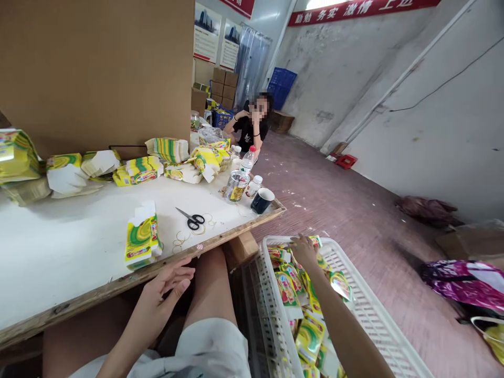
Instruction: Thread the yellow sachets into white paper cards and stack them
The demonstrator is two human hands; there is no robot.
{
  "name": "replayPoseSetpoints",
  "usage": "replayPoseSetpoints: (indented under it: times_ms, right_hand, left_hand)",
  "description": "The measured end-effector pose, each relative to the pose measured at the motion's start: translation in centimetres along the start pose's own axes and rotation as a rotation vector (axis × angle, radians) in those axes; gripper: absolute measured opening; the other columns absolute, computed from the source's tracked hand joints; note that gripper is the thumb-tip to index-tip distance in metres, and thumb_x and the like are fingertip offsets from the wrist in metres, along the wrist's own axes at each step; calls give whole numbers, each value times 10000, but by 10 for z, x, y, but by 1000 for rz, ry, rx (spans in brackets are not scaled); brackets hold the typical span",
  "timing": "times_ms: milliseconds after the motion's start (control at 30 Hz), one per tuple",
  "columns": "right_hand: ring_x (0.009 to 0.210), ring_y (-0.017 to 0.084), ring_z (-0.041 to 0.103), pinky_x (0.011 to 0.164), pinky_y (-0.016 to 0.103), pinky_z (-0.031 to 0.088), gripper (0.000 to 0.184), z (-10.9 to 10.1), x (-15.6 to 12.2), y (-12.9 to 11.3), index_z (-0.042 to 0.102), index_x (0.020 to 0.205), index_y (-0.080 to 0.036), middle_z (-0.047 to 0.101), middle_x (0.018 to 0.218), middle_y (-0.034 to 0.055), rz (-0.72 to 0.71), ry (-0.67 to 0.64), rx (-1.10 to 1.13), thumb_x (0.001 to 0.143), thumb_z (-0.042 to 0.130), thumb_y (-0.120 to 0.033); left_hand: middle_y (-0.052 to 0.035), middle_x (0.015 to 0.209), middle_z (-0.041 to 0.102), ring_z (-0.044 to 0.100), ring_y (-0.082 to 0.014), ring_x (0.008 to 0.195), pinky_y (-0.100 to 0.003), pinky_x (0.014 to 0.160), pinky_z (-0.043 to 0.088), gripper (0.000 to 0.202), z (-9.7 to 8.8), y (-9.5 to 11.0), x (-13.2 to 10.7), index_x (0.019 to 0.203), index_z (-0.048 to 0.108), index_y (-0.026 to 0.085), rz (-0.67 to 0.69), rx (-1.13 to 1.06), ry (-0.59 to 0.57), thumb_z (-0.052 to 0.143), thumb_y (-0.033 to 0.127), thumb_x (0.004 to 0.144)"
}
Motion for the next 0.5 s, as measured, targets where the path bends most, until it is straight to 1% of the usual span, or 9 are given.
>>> replayPoseSetpoints:
  times_ms: [100, 167, 233, 300, 367, 400, 433, 467, 500]
  right_hand:
    - [1109, 250, 604, 928, 477, 511, 337, 19, 16, 22, 576, 1246, -184, 577, 1302, 93, 99, -47, -49, 941, 610, -322]
    - [1070, 241, 622, 893, 459, 531, 334, 26, 18, 45, 576, 1241, -176, 596, 1266, 91, 198, -76, -66, 942, 608, -323]
    - [1041, 232, 633, 872, 446, 542, 327, 29, 16, 70, 581, 1230, -173, 608, 1241, 88, 292, -98, -67, 942, 608, -326]
    - [1037, 230, 635, 867, 442, 545, 330, 29, 11, 95, 579, 1234, -174, 607, 1243, 88, 369, -86, -57, 944, 605, -329]
    - [1061, 237, 625, 883, 451, 537, 343, 27, 3, 118, 568, 1252, -181, 592, 1271, 93, 428, -42, -43, 946, 600, -332]
    - [1073, 240, 620, 892, 457, 533, 347, 26, -2, 129, 563, 1261, -184, 584, 1284, 95, 448, -22, -34, 948, 597, -332]
    - [1076, 240, 618, 895, 457, 531, 344, 26, -7, 139, 563, 1261, -187, 582, 1287, 95, 458, -14, -20, 950, 593, -332]
    - [1063, 235, 623, 888, 448, 536, 332, 26, -13, 148, 571, 1250, -188, 589, 1276, 92, 455, -22, -1, 952, 591, -333]
    - [1037, 227, 633, 868, 431, 545, 315, 28, -19, 155, 583, 1231, -186, 603, 1253, 87, 438, -47, 25, 951, 591, -332]
  left_hand:
    - [-87, 1093, 742, 695, -258, 1054, -392, 944, 568, 405, -2, -4, 1, 1168, 638, 222, -8, 27, 3, 627, 447, 831]
    - [-83, 1102, 742, 693, -259, 1062, -385, 952, 565, 413, 0, -8, 3, 1167, 638, 224, -15, 30, 12, 632, 457, 825]
    - [-79, 1085, 748, 700, -256, 1046, -378, 944, 568, 423, 6, -18, 6, 1174, 632, 227, -31, 20, -10, 627, 467, 826]
    - [-76, 1061, 755, 703, -252, 1035, -372, 937, 568, 424, 17, -39, 11, 1184, 627, 227, -62, 10, -81, 617, 464, 832]
    - [-73, 1074, 751, 689, -251, 1066, -363, 947, 560, 400, 27, -68, 19, 1171, 635, 220, -101, 40, -152, 622, 436, 834]
    - [-71, 1080, 749, 687, -249, 1065, -351, 952, 555, 359, 31, -85, 25, 1116, 661, 211, -128, 93, -147, 647, 412, 819]
    - [-63, 1069, 749, 693, -241, 1041, -340, 942, 558, 290, 32, -101, 31, 1038, 684, 207, -169, 176, -63, 653, 396, 820]
    - [-77, 1056, 741, 693, -248, 1022, -359, 933, 559, 248, 33, -116, 37, 995, 685, 186, -208, 229, 3, 638, 376, 843]
    - [-94, 1030, 732, 695, -257, 991, -392, 911, 563, 239, 33, -128, 44, 986, 679, 161, -242, 267, 43, 610, 360, 875]
Point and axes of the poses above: each hand's wrist, its own x-axis towards the middle knuckle, its own z-axis out of the palm, y = z × x, the point moved 1 cm from there along x, towards the middle knuckle
